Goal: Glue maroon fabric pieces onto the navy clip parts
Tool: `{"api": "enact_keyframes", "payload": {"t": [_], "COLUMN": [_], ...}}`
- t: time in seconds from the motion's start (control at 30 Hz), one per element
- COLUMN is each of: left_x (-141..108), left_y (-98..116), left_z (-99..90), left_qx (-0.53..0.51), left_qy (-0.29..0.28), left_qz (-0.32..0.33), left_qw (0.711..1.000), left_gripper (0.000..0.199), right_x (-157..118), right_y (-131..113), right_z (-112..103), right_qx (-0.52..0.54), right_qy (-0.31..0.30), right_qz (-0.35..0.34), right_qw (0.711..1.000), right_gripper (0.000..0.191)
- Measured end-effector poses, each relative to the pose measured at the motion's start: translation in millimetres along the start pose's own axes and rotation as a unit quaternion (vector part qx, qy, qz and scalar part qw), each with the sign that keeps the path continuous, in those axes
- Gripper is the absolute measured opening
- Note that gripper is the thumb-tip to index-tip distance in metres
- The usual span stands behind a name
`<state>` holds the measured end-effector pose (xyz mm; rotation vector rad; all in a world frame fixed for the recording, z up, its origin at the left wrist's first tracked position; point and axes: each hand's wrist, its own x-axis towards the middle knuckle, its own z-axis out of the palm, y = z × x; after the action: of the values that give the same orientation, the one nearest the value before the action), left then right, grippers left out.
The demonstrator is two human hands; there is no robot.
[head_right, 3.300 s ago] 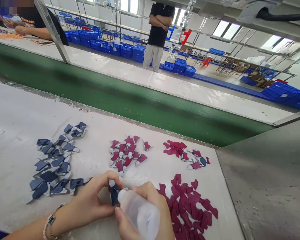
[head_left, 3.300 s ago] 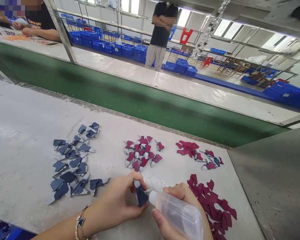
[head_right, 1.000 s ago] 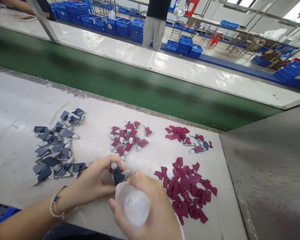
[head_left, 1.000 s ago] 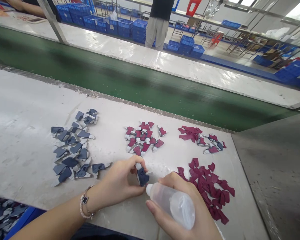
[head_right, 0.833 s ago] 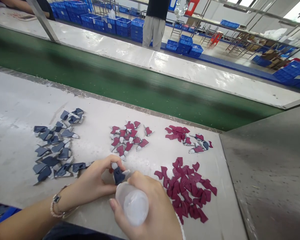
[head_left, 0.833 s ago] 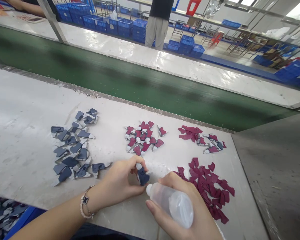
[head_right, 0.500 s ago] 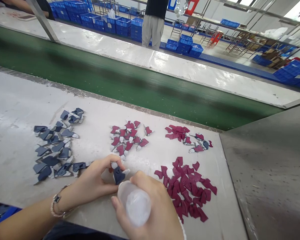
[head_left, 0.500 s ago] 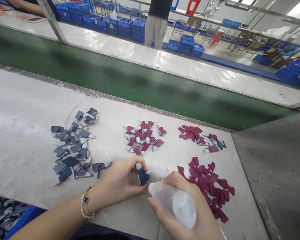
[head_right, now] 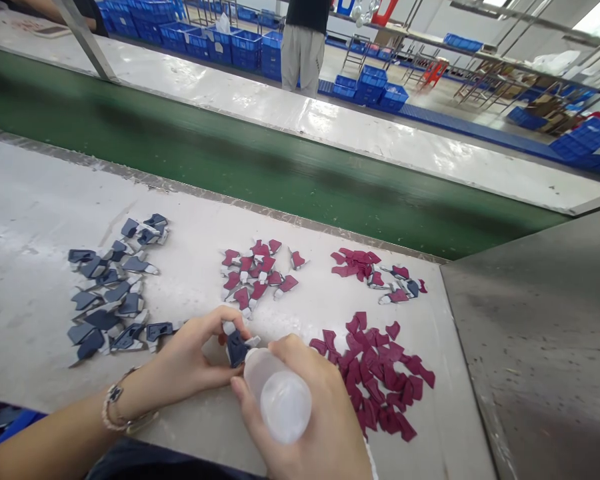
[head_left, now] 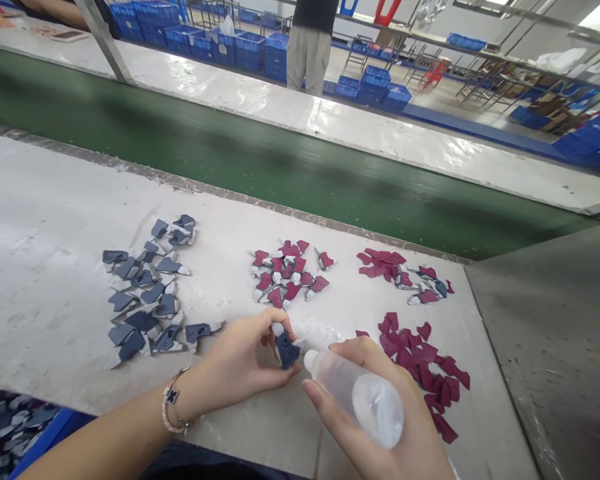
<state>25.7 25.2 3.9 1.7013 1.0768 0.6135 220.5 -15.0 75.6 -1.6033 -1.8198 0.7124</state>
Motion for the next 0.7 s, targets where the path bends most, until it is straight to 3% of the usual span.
{"api": "enact_keyframes", "payload": {"t": [0.2,0.37,0.53,0.7], "left_x": [-0.5,-0.4,0.7,-1.3], "left_y": [0.4,-1.5,-0.3,-1.1], "left_z": [-0.2,-1.0,-0.7,0.1], "left_qx": [-0.001,0.008,0.005,0.012], "left_qy": [-0.005,0.004,0.001,-0.010], "left_qz": [-0.007,-0.003,-0.002,0.005], "left_qw": [1.000,1.000,1.000,1.000], "left_gripper": [0.028,0.031,0.029,0.029], "right_x": [1.6,-2.0,-0.8,0.4], "right_y": [-2.1,-0.3,-1.7,-2.5], "right_z": [0.2,-2.3,-5.0,-2.4], "right_qx": [0.016,0.021,0.009,0.025], "right_qy": [-0.040,-0.037,-0.051,-0.031], "right_qz": [0.031,0.067,0.028,0.051], "right_qw": [0.999,0.997,0.998,0.998], "right_gripper": [0.019,0.023,0.022,0.020]}}
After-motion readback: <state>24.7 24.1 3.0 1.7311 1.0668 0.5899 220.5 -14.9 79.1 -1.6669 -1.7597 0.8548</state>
